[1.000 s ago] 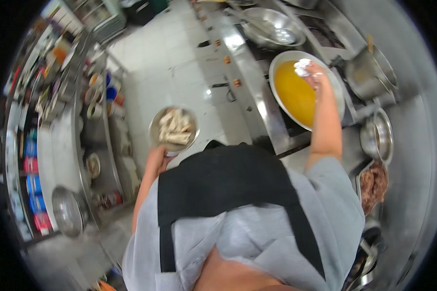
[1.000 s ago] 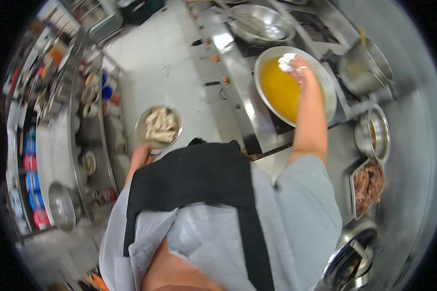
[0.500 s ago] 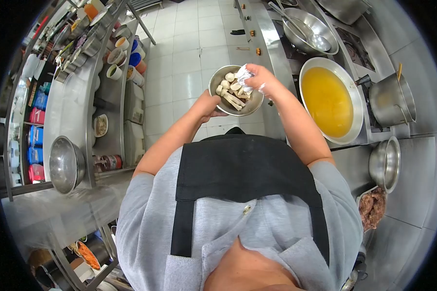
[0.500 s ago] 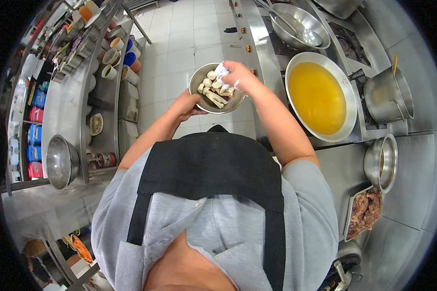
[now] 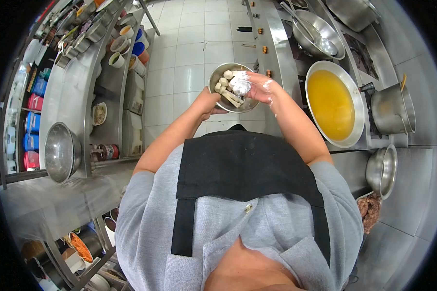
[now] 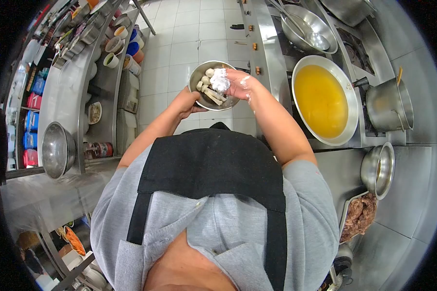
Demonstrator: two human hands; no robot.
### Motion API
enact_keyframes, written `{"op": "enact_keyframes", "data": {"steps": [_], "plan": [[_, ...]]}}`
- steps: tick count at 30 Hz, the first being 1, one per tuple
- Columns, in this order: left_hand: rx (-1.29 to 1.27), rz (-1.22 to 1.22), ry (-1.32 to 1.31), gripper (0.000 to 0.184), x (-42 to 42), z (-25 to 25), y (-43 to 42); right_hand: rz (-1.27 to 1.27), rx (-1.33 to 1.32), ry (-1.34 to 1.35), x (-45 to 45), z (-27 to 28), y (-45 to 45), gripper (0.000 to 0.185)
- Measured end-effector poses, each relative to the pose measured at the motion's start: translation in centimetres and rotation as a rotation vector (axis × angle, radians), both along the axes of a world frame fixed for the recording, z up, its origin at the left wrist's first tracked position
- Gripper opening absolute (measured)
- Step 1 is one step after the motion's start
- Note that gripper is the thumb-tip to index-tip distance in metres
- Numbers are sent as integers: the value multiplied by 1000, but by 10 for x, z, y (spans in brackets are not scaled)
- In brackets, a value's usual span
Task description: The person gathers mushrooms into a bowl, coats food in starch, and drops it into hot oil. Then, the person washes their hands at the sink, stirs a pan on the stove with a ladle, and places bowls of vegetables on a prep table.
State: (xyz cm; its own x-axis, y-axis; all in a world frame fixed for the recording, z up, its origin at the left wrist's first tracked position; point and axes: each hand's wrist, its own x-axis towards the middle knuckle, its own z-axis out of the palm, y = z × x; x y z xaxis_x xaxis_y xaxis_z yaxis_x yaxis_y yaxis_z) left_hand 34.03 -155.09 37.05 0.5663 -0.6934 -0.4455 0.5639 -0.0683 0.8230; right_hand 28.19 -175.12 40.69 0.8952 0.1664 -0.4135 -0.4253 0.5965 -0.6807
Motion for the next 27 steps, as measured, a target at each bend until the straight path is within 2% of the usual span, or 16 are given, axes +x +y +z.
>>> {"op": "enact_keyframes", "data": {"steps": [3,5,8,11,12,14,15,17,20,24,27], "plan": [[5,0,-1,50,-5,6,0,-16,-51,-107,-8,2,-26,31],[20,-18,2,52,-6,11,0,-77,-131,-111,-23,22,-53,29],[52,-55,-19,53,-8,16,0,-229,-369,-139,-53,41,-118,27],[95,-15,-2,53,-10,7,-2,-362,-810,-13,-92,59,-180,31],[86,-32,-4,53,-9,4,-3,-379,-818,-9,-102,56,-205,31],[81,-36,6,56,-9,-2,-4,-289,-1458,276,-120,40,-245,41],[77,-44,5,56,-10,-2,-4,-296,-1462,281,-127,40,-246,41],[96,-52,30,57,-12,0,-5,-148,-1877,519,-136,38,-249,49],[87,-48,33,55,-15,4,-5,-153,-1887,547,-139,12,-271,51],[101,-46,33,54,-18,11,-3,-20,-1849,591,-133,9,-275,53],[88,-61,14,54,-17,10,-2,-54,-1808,608,-123,-1,-286,51]]}}
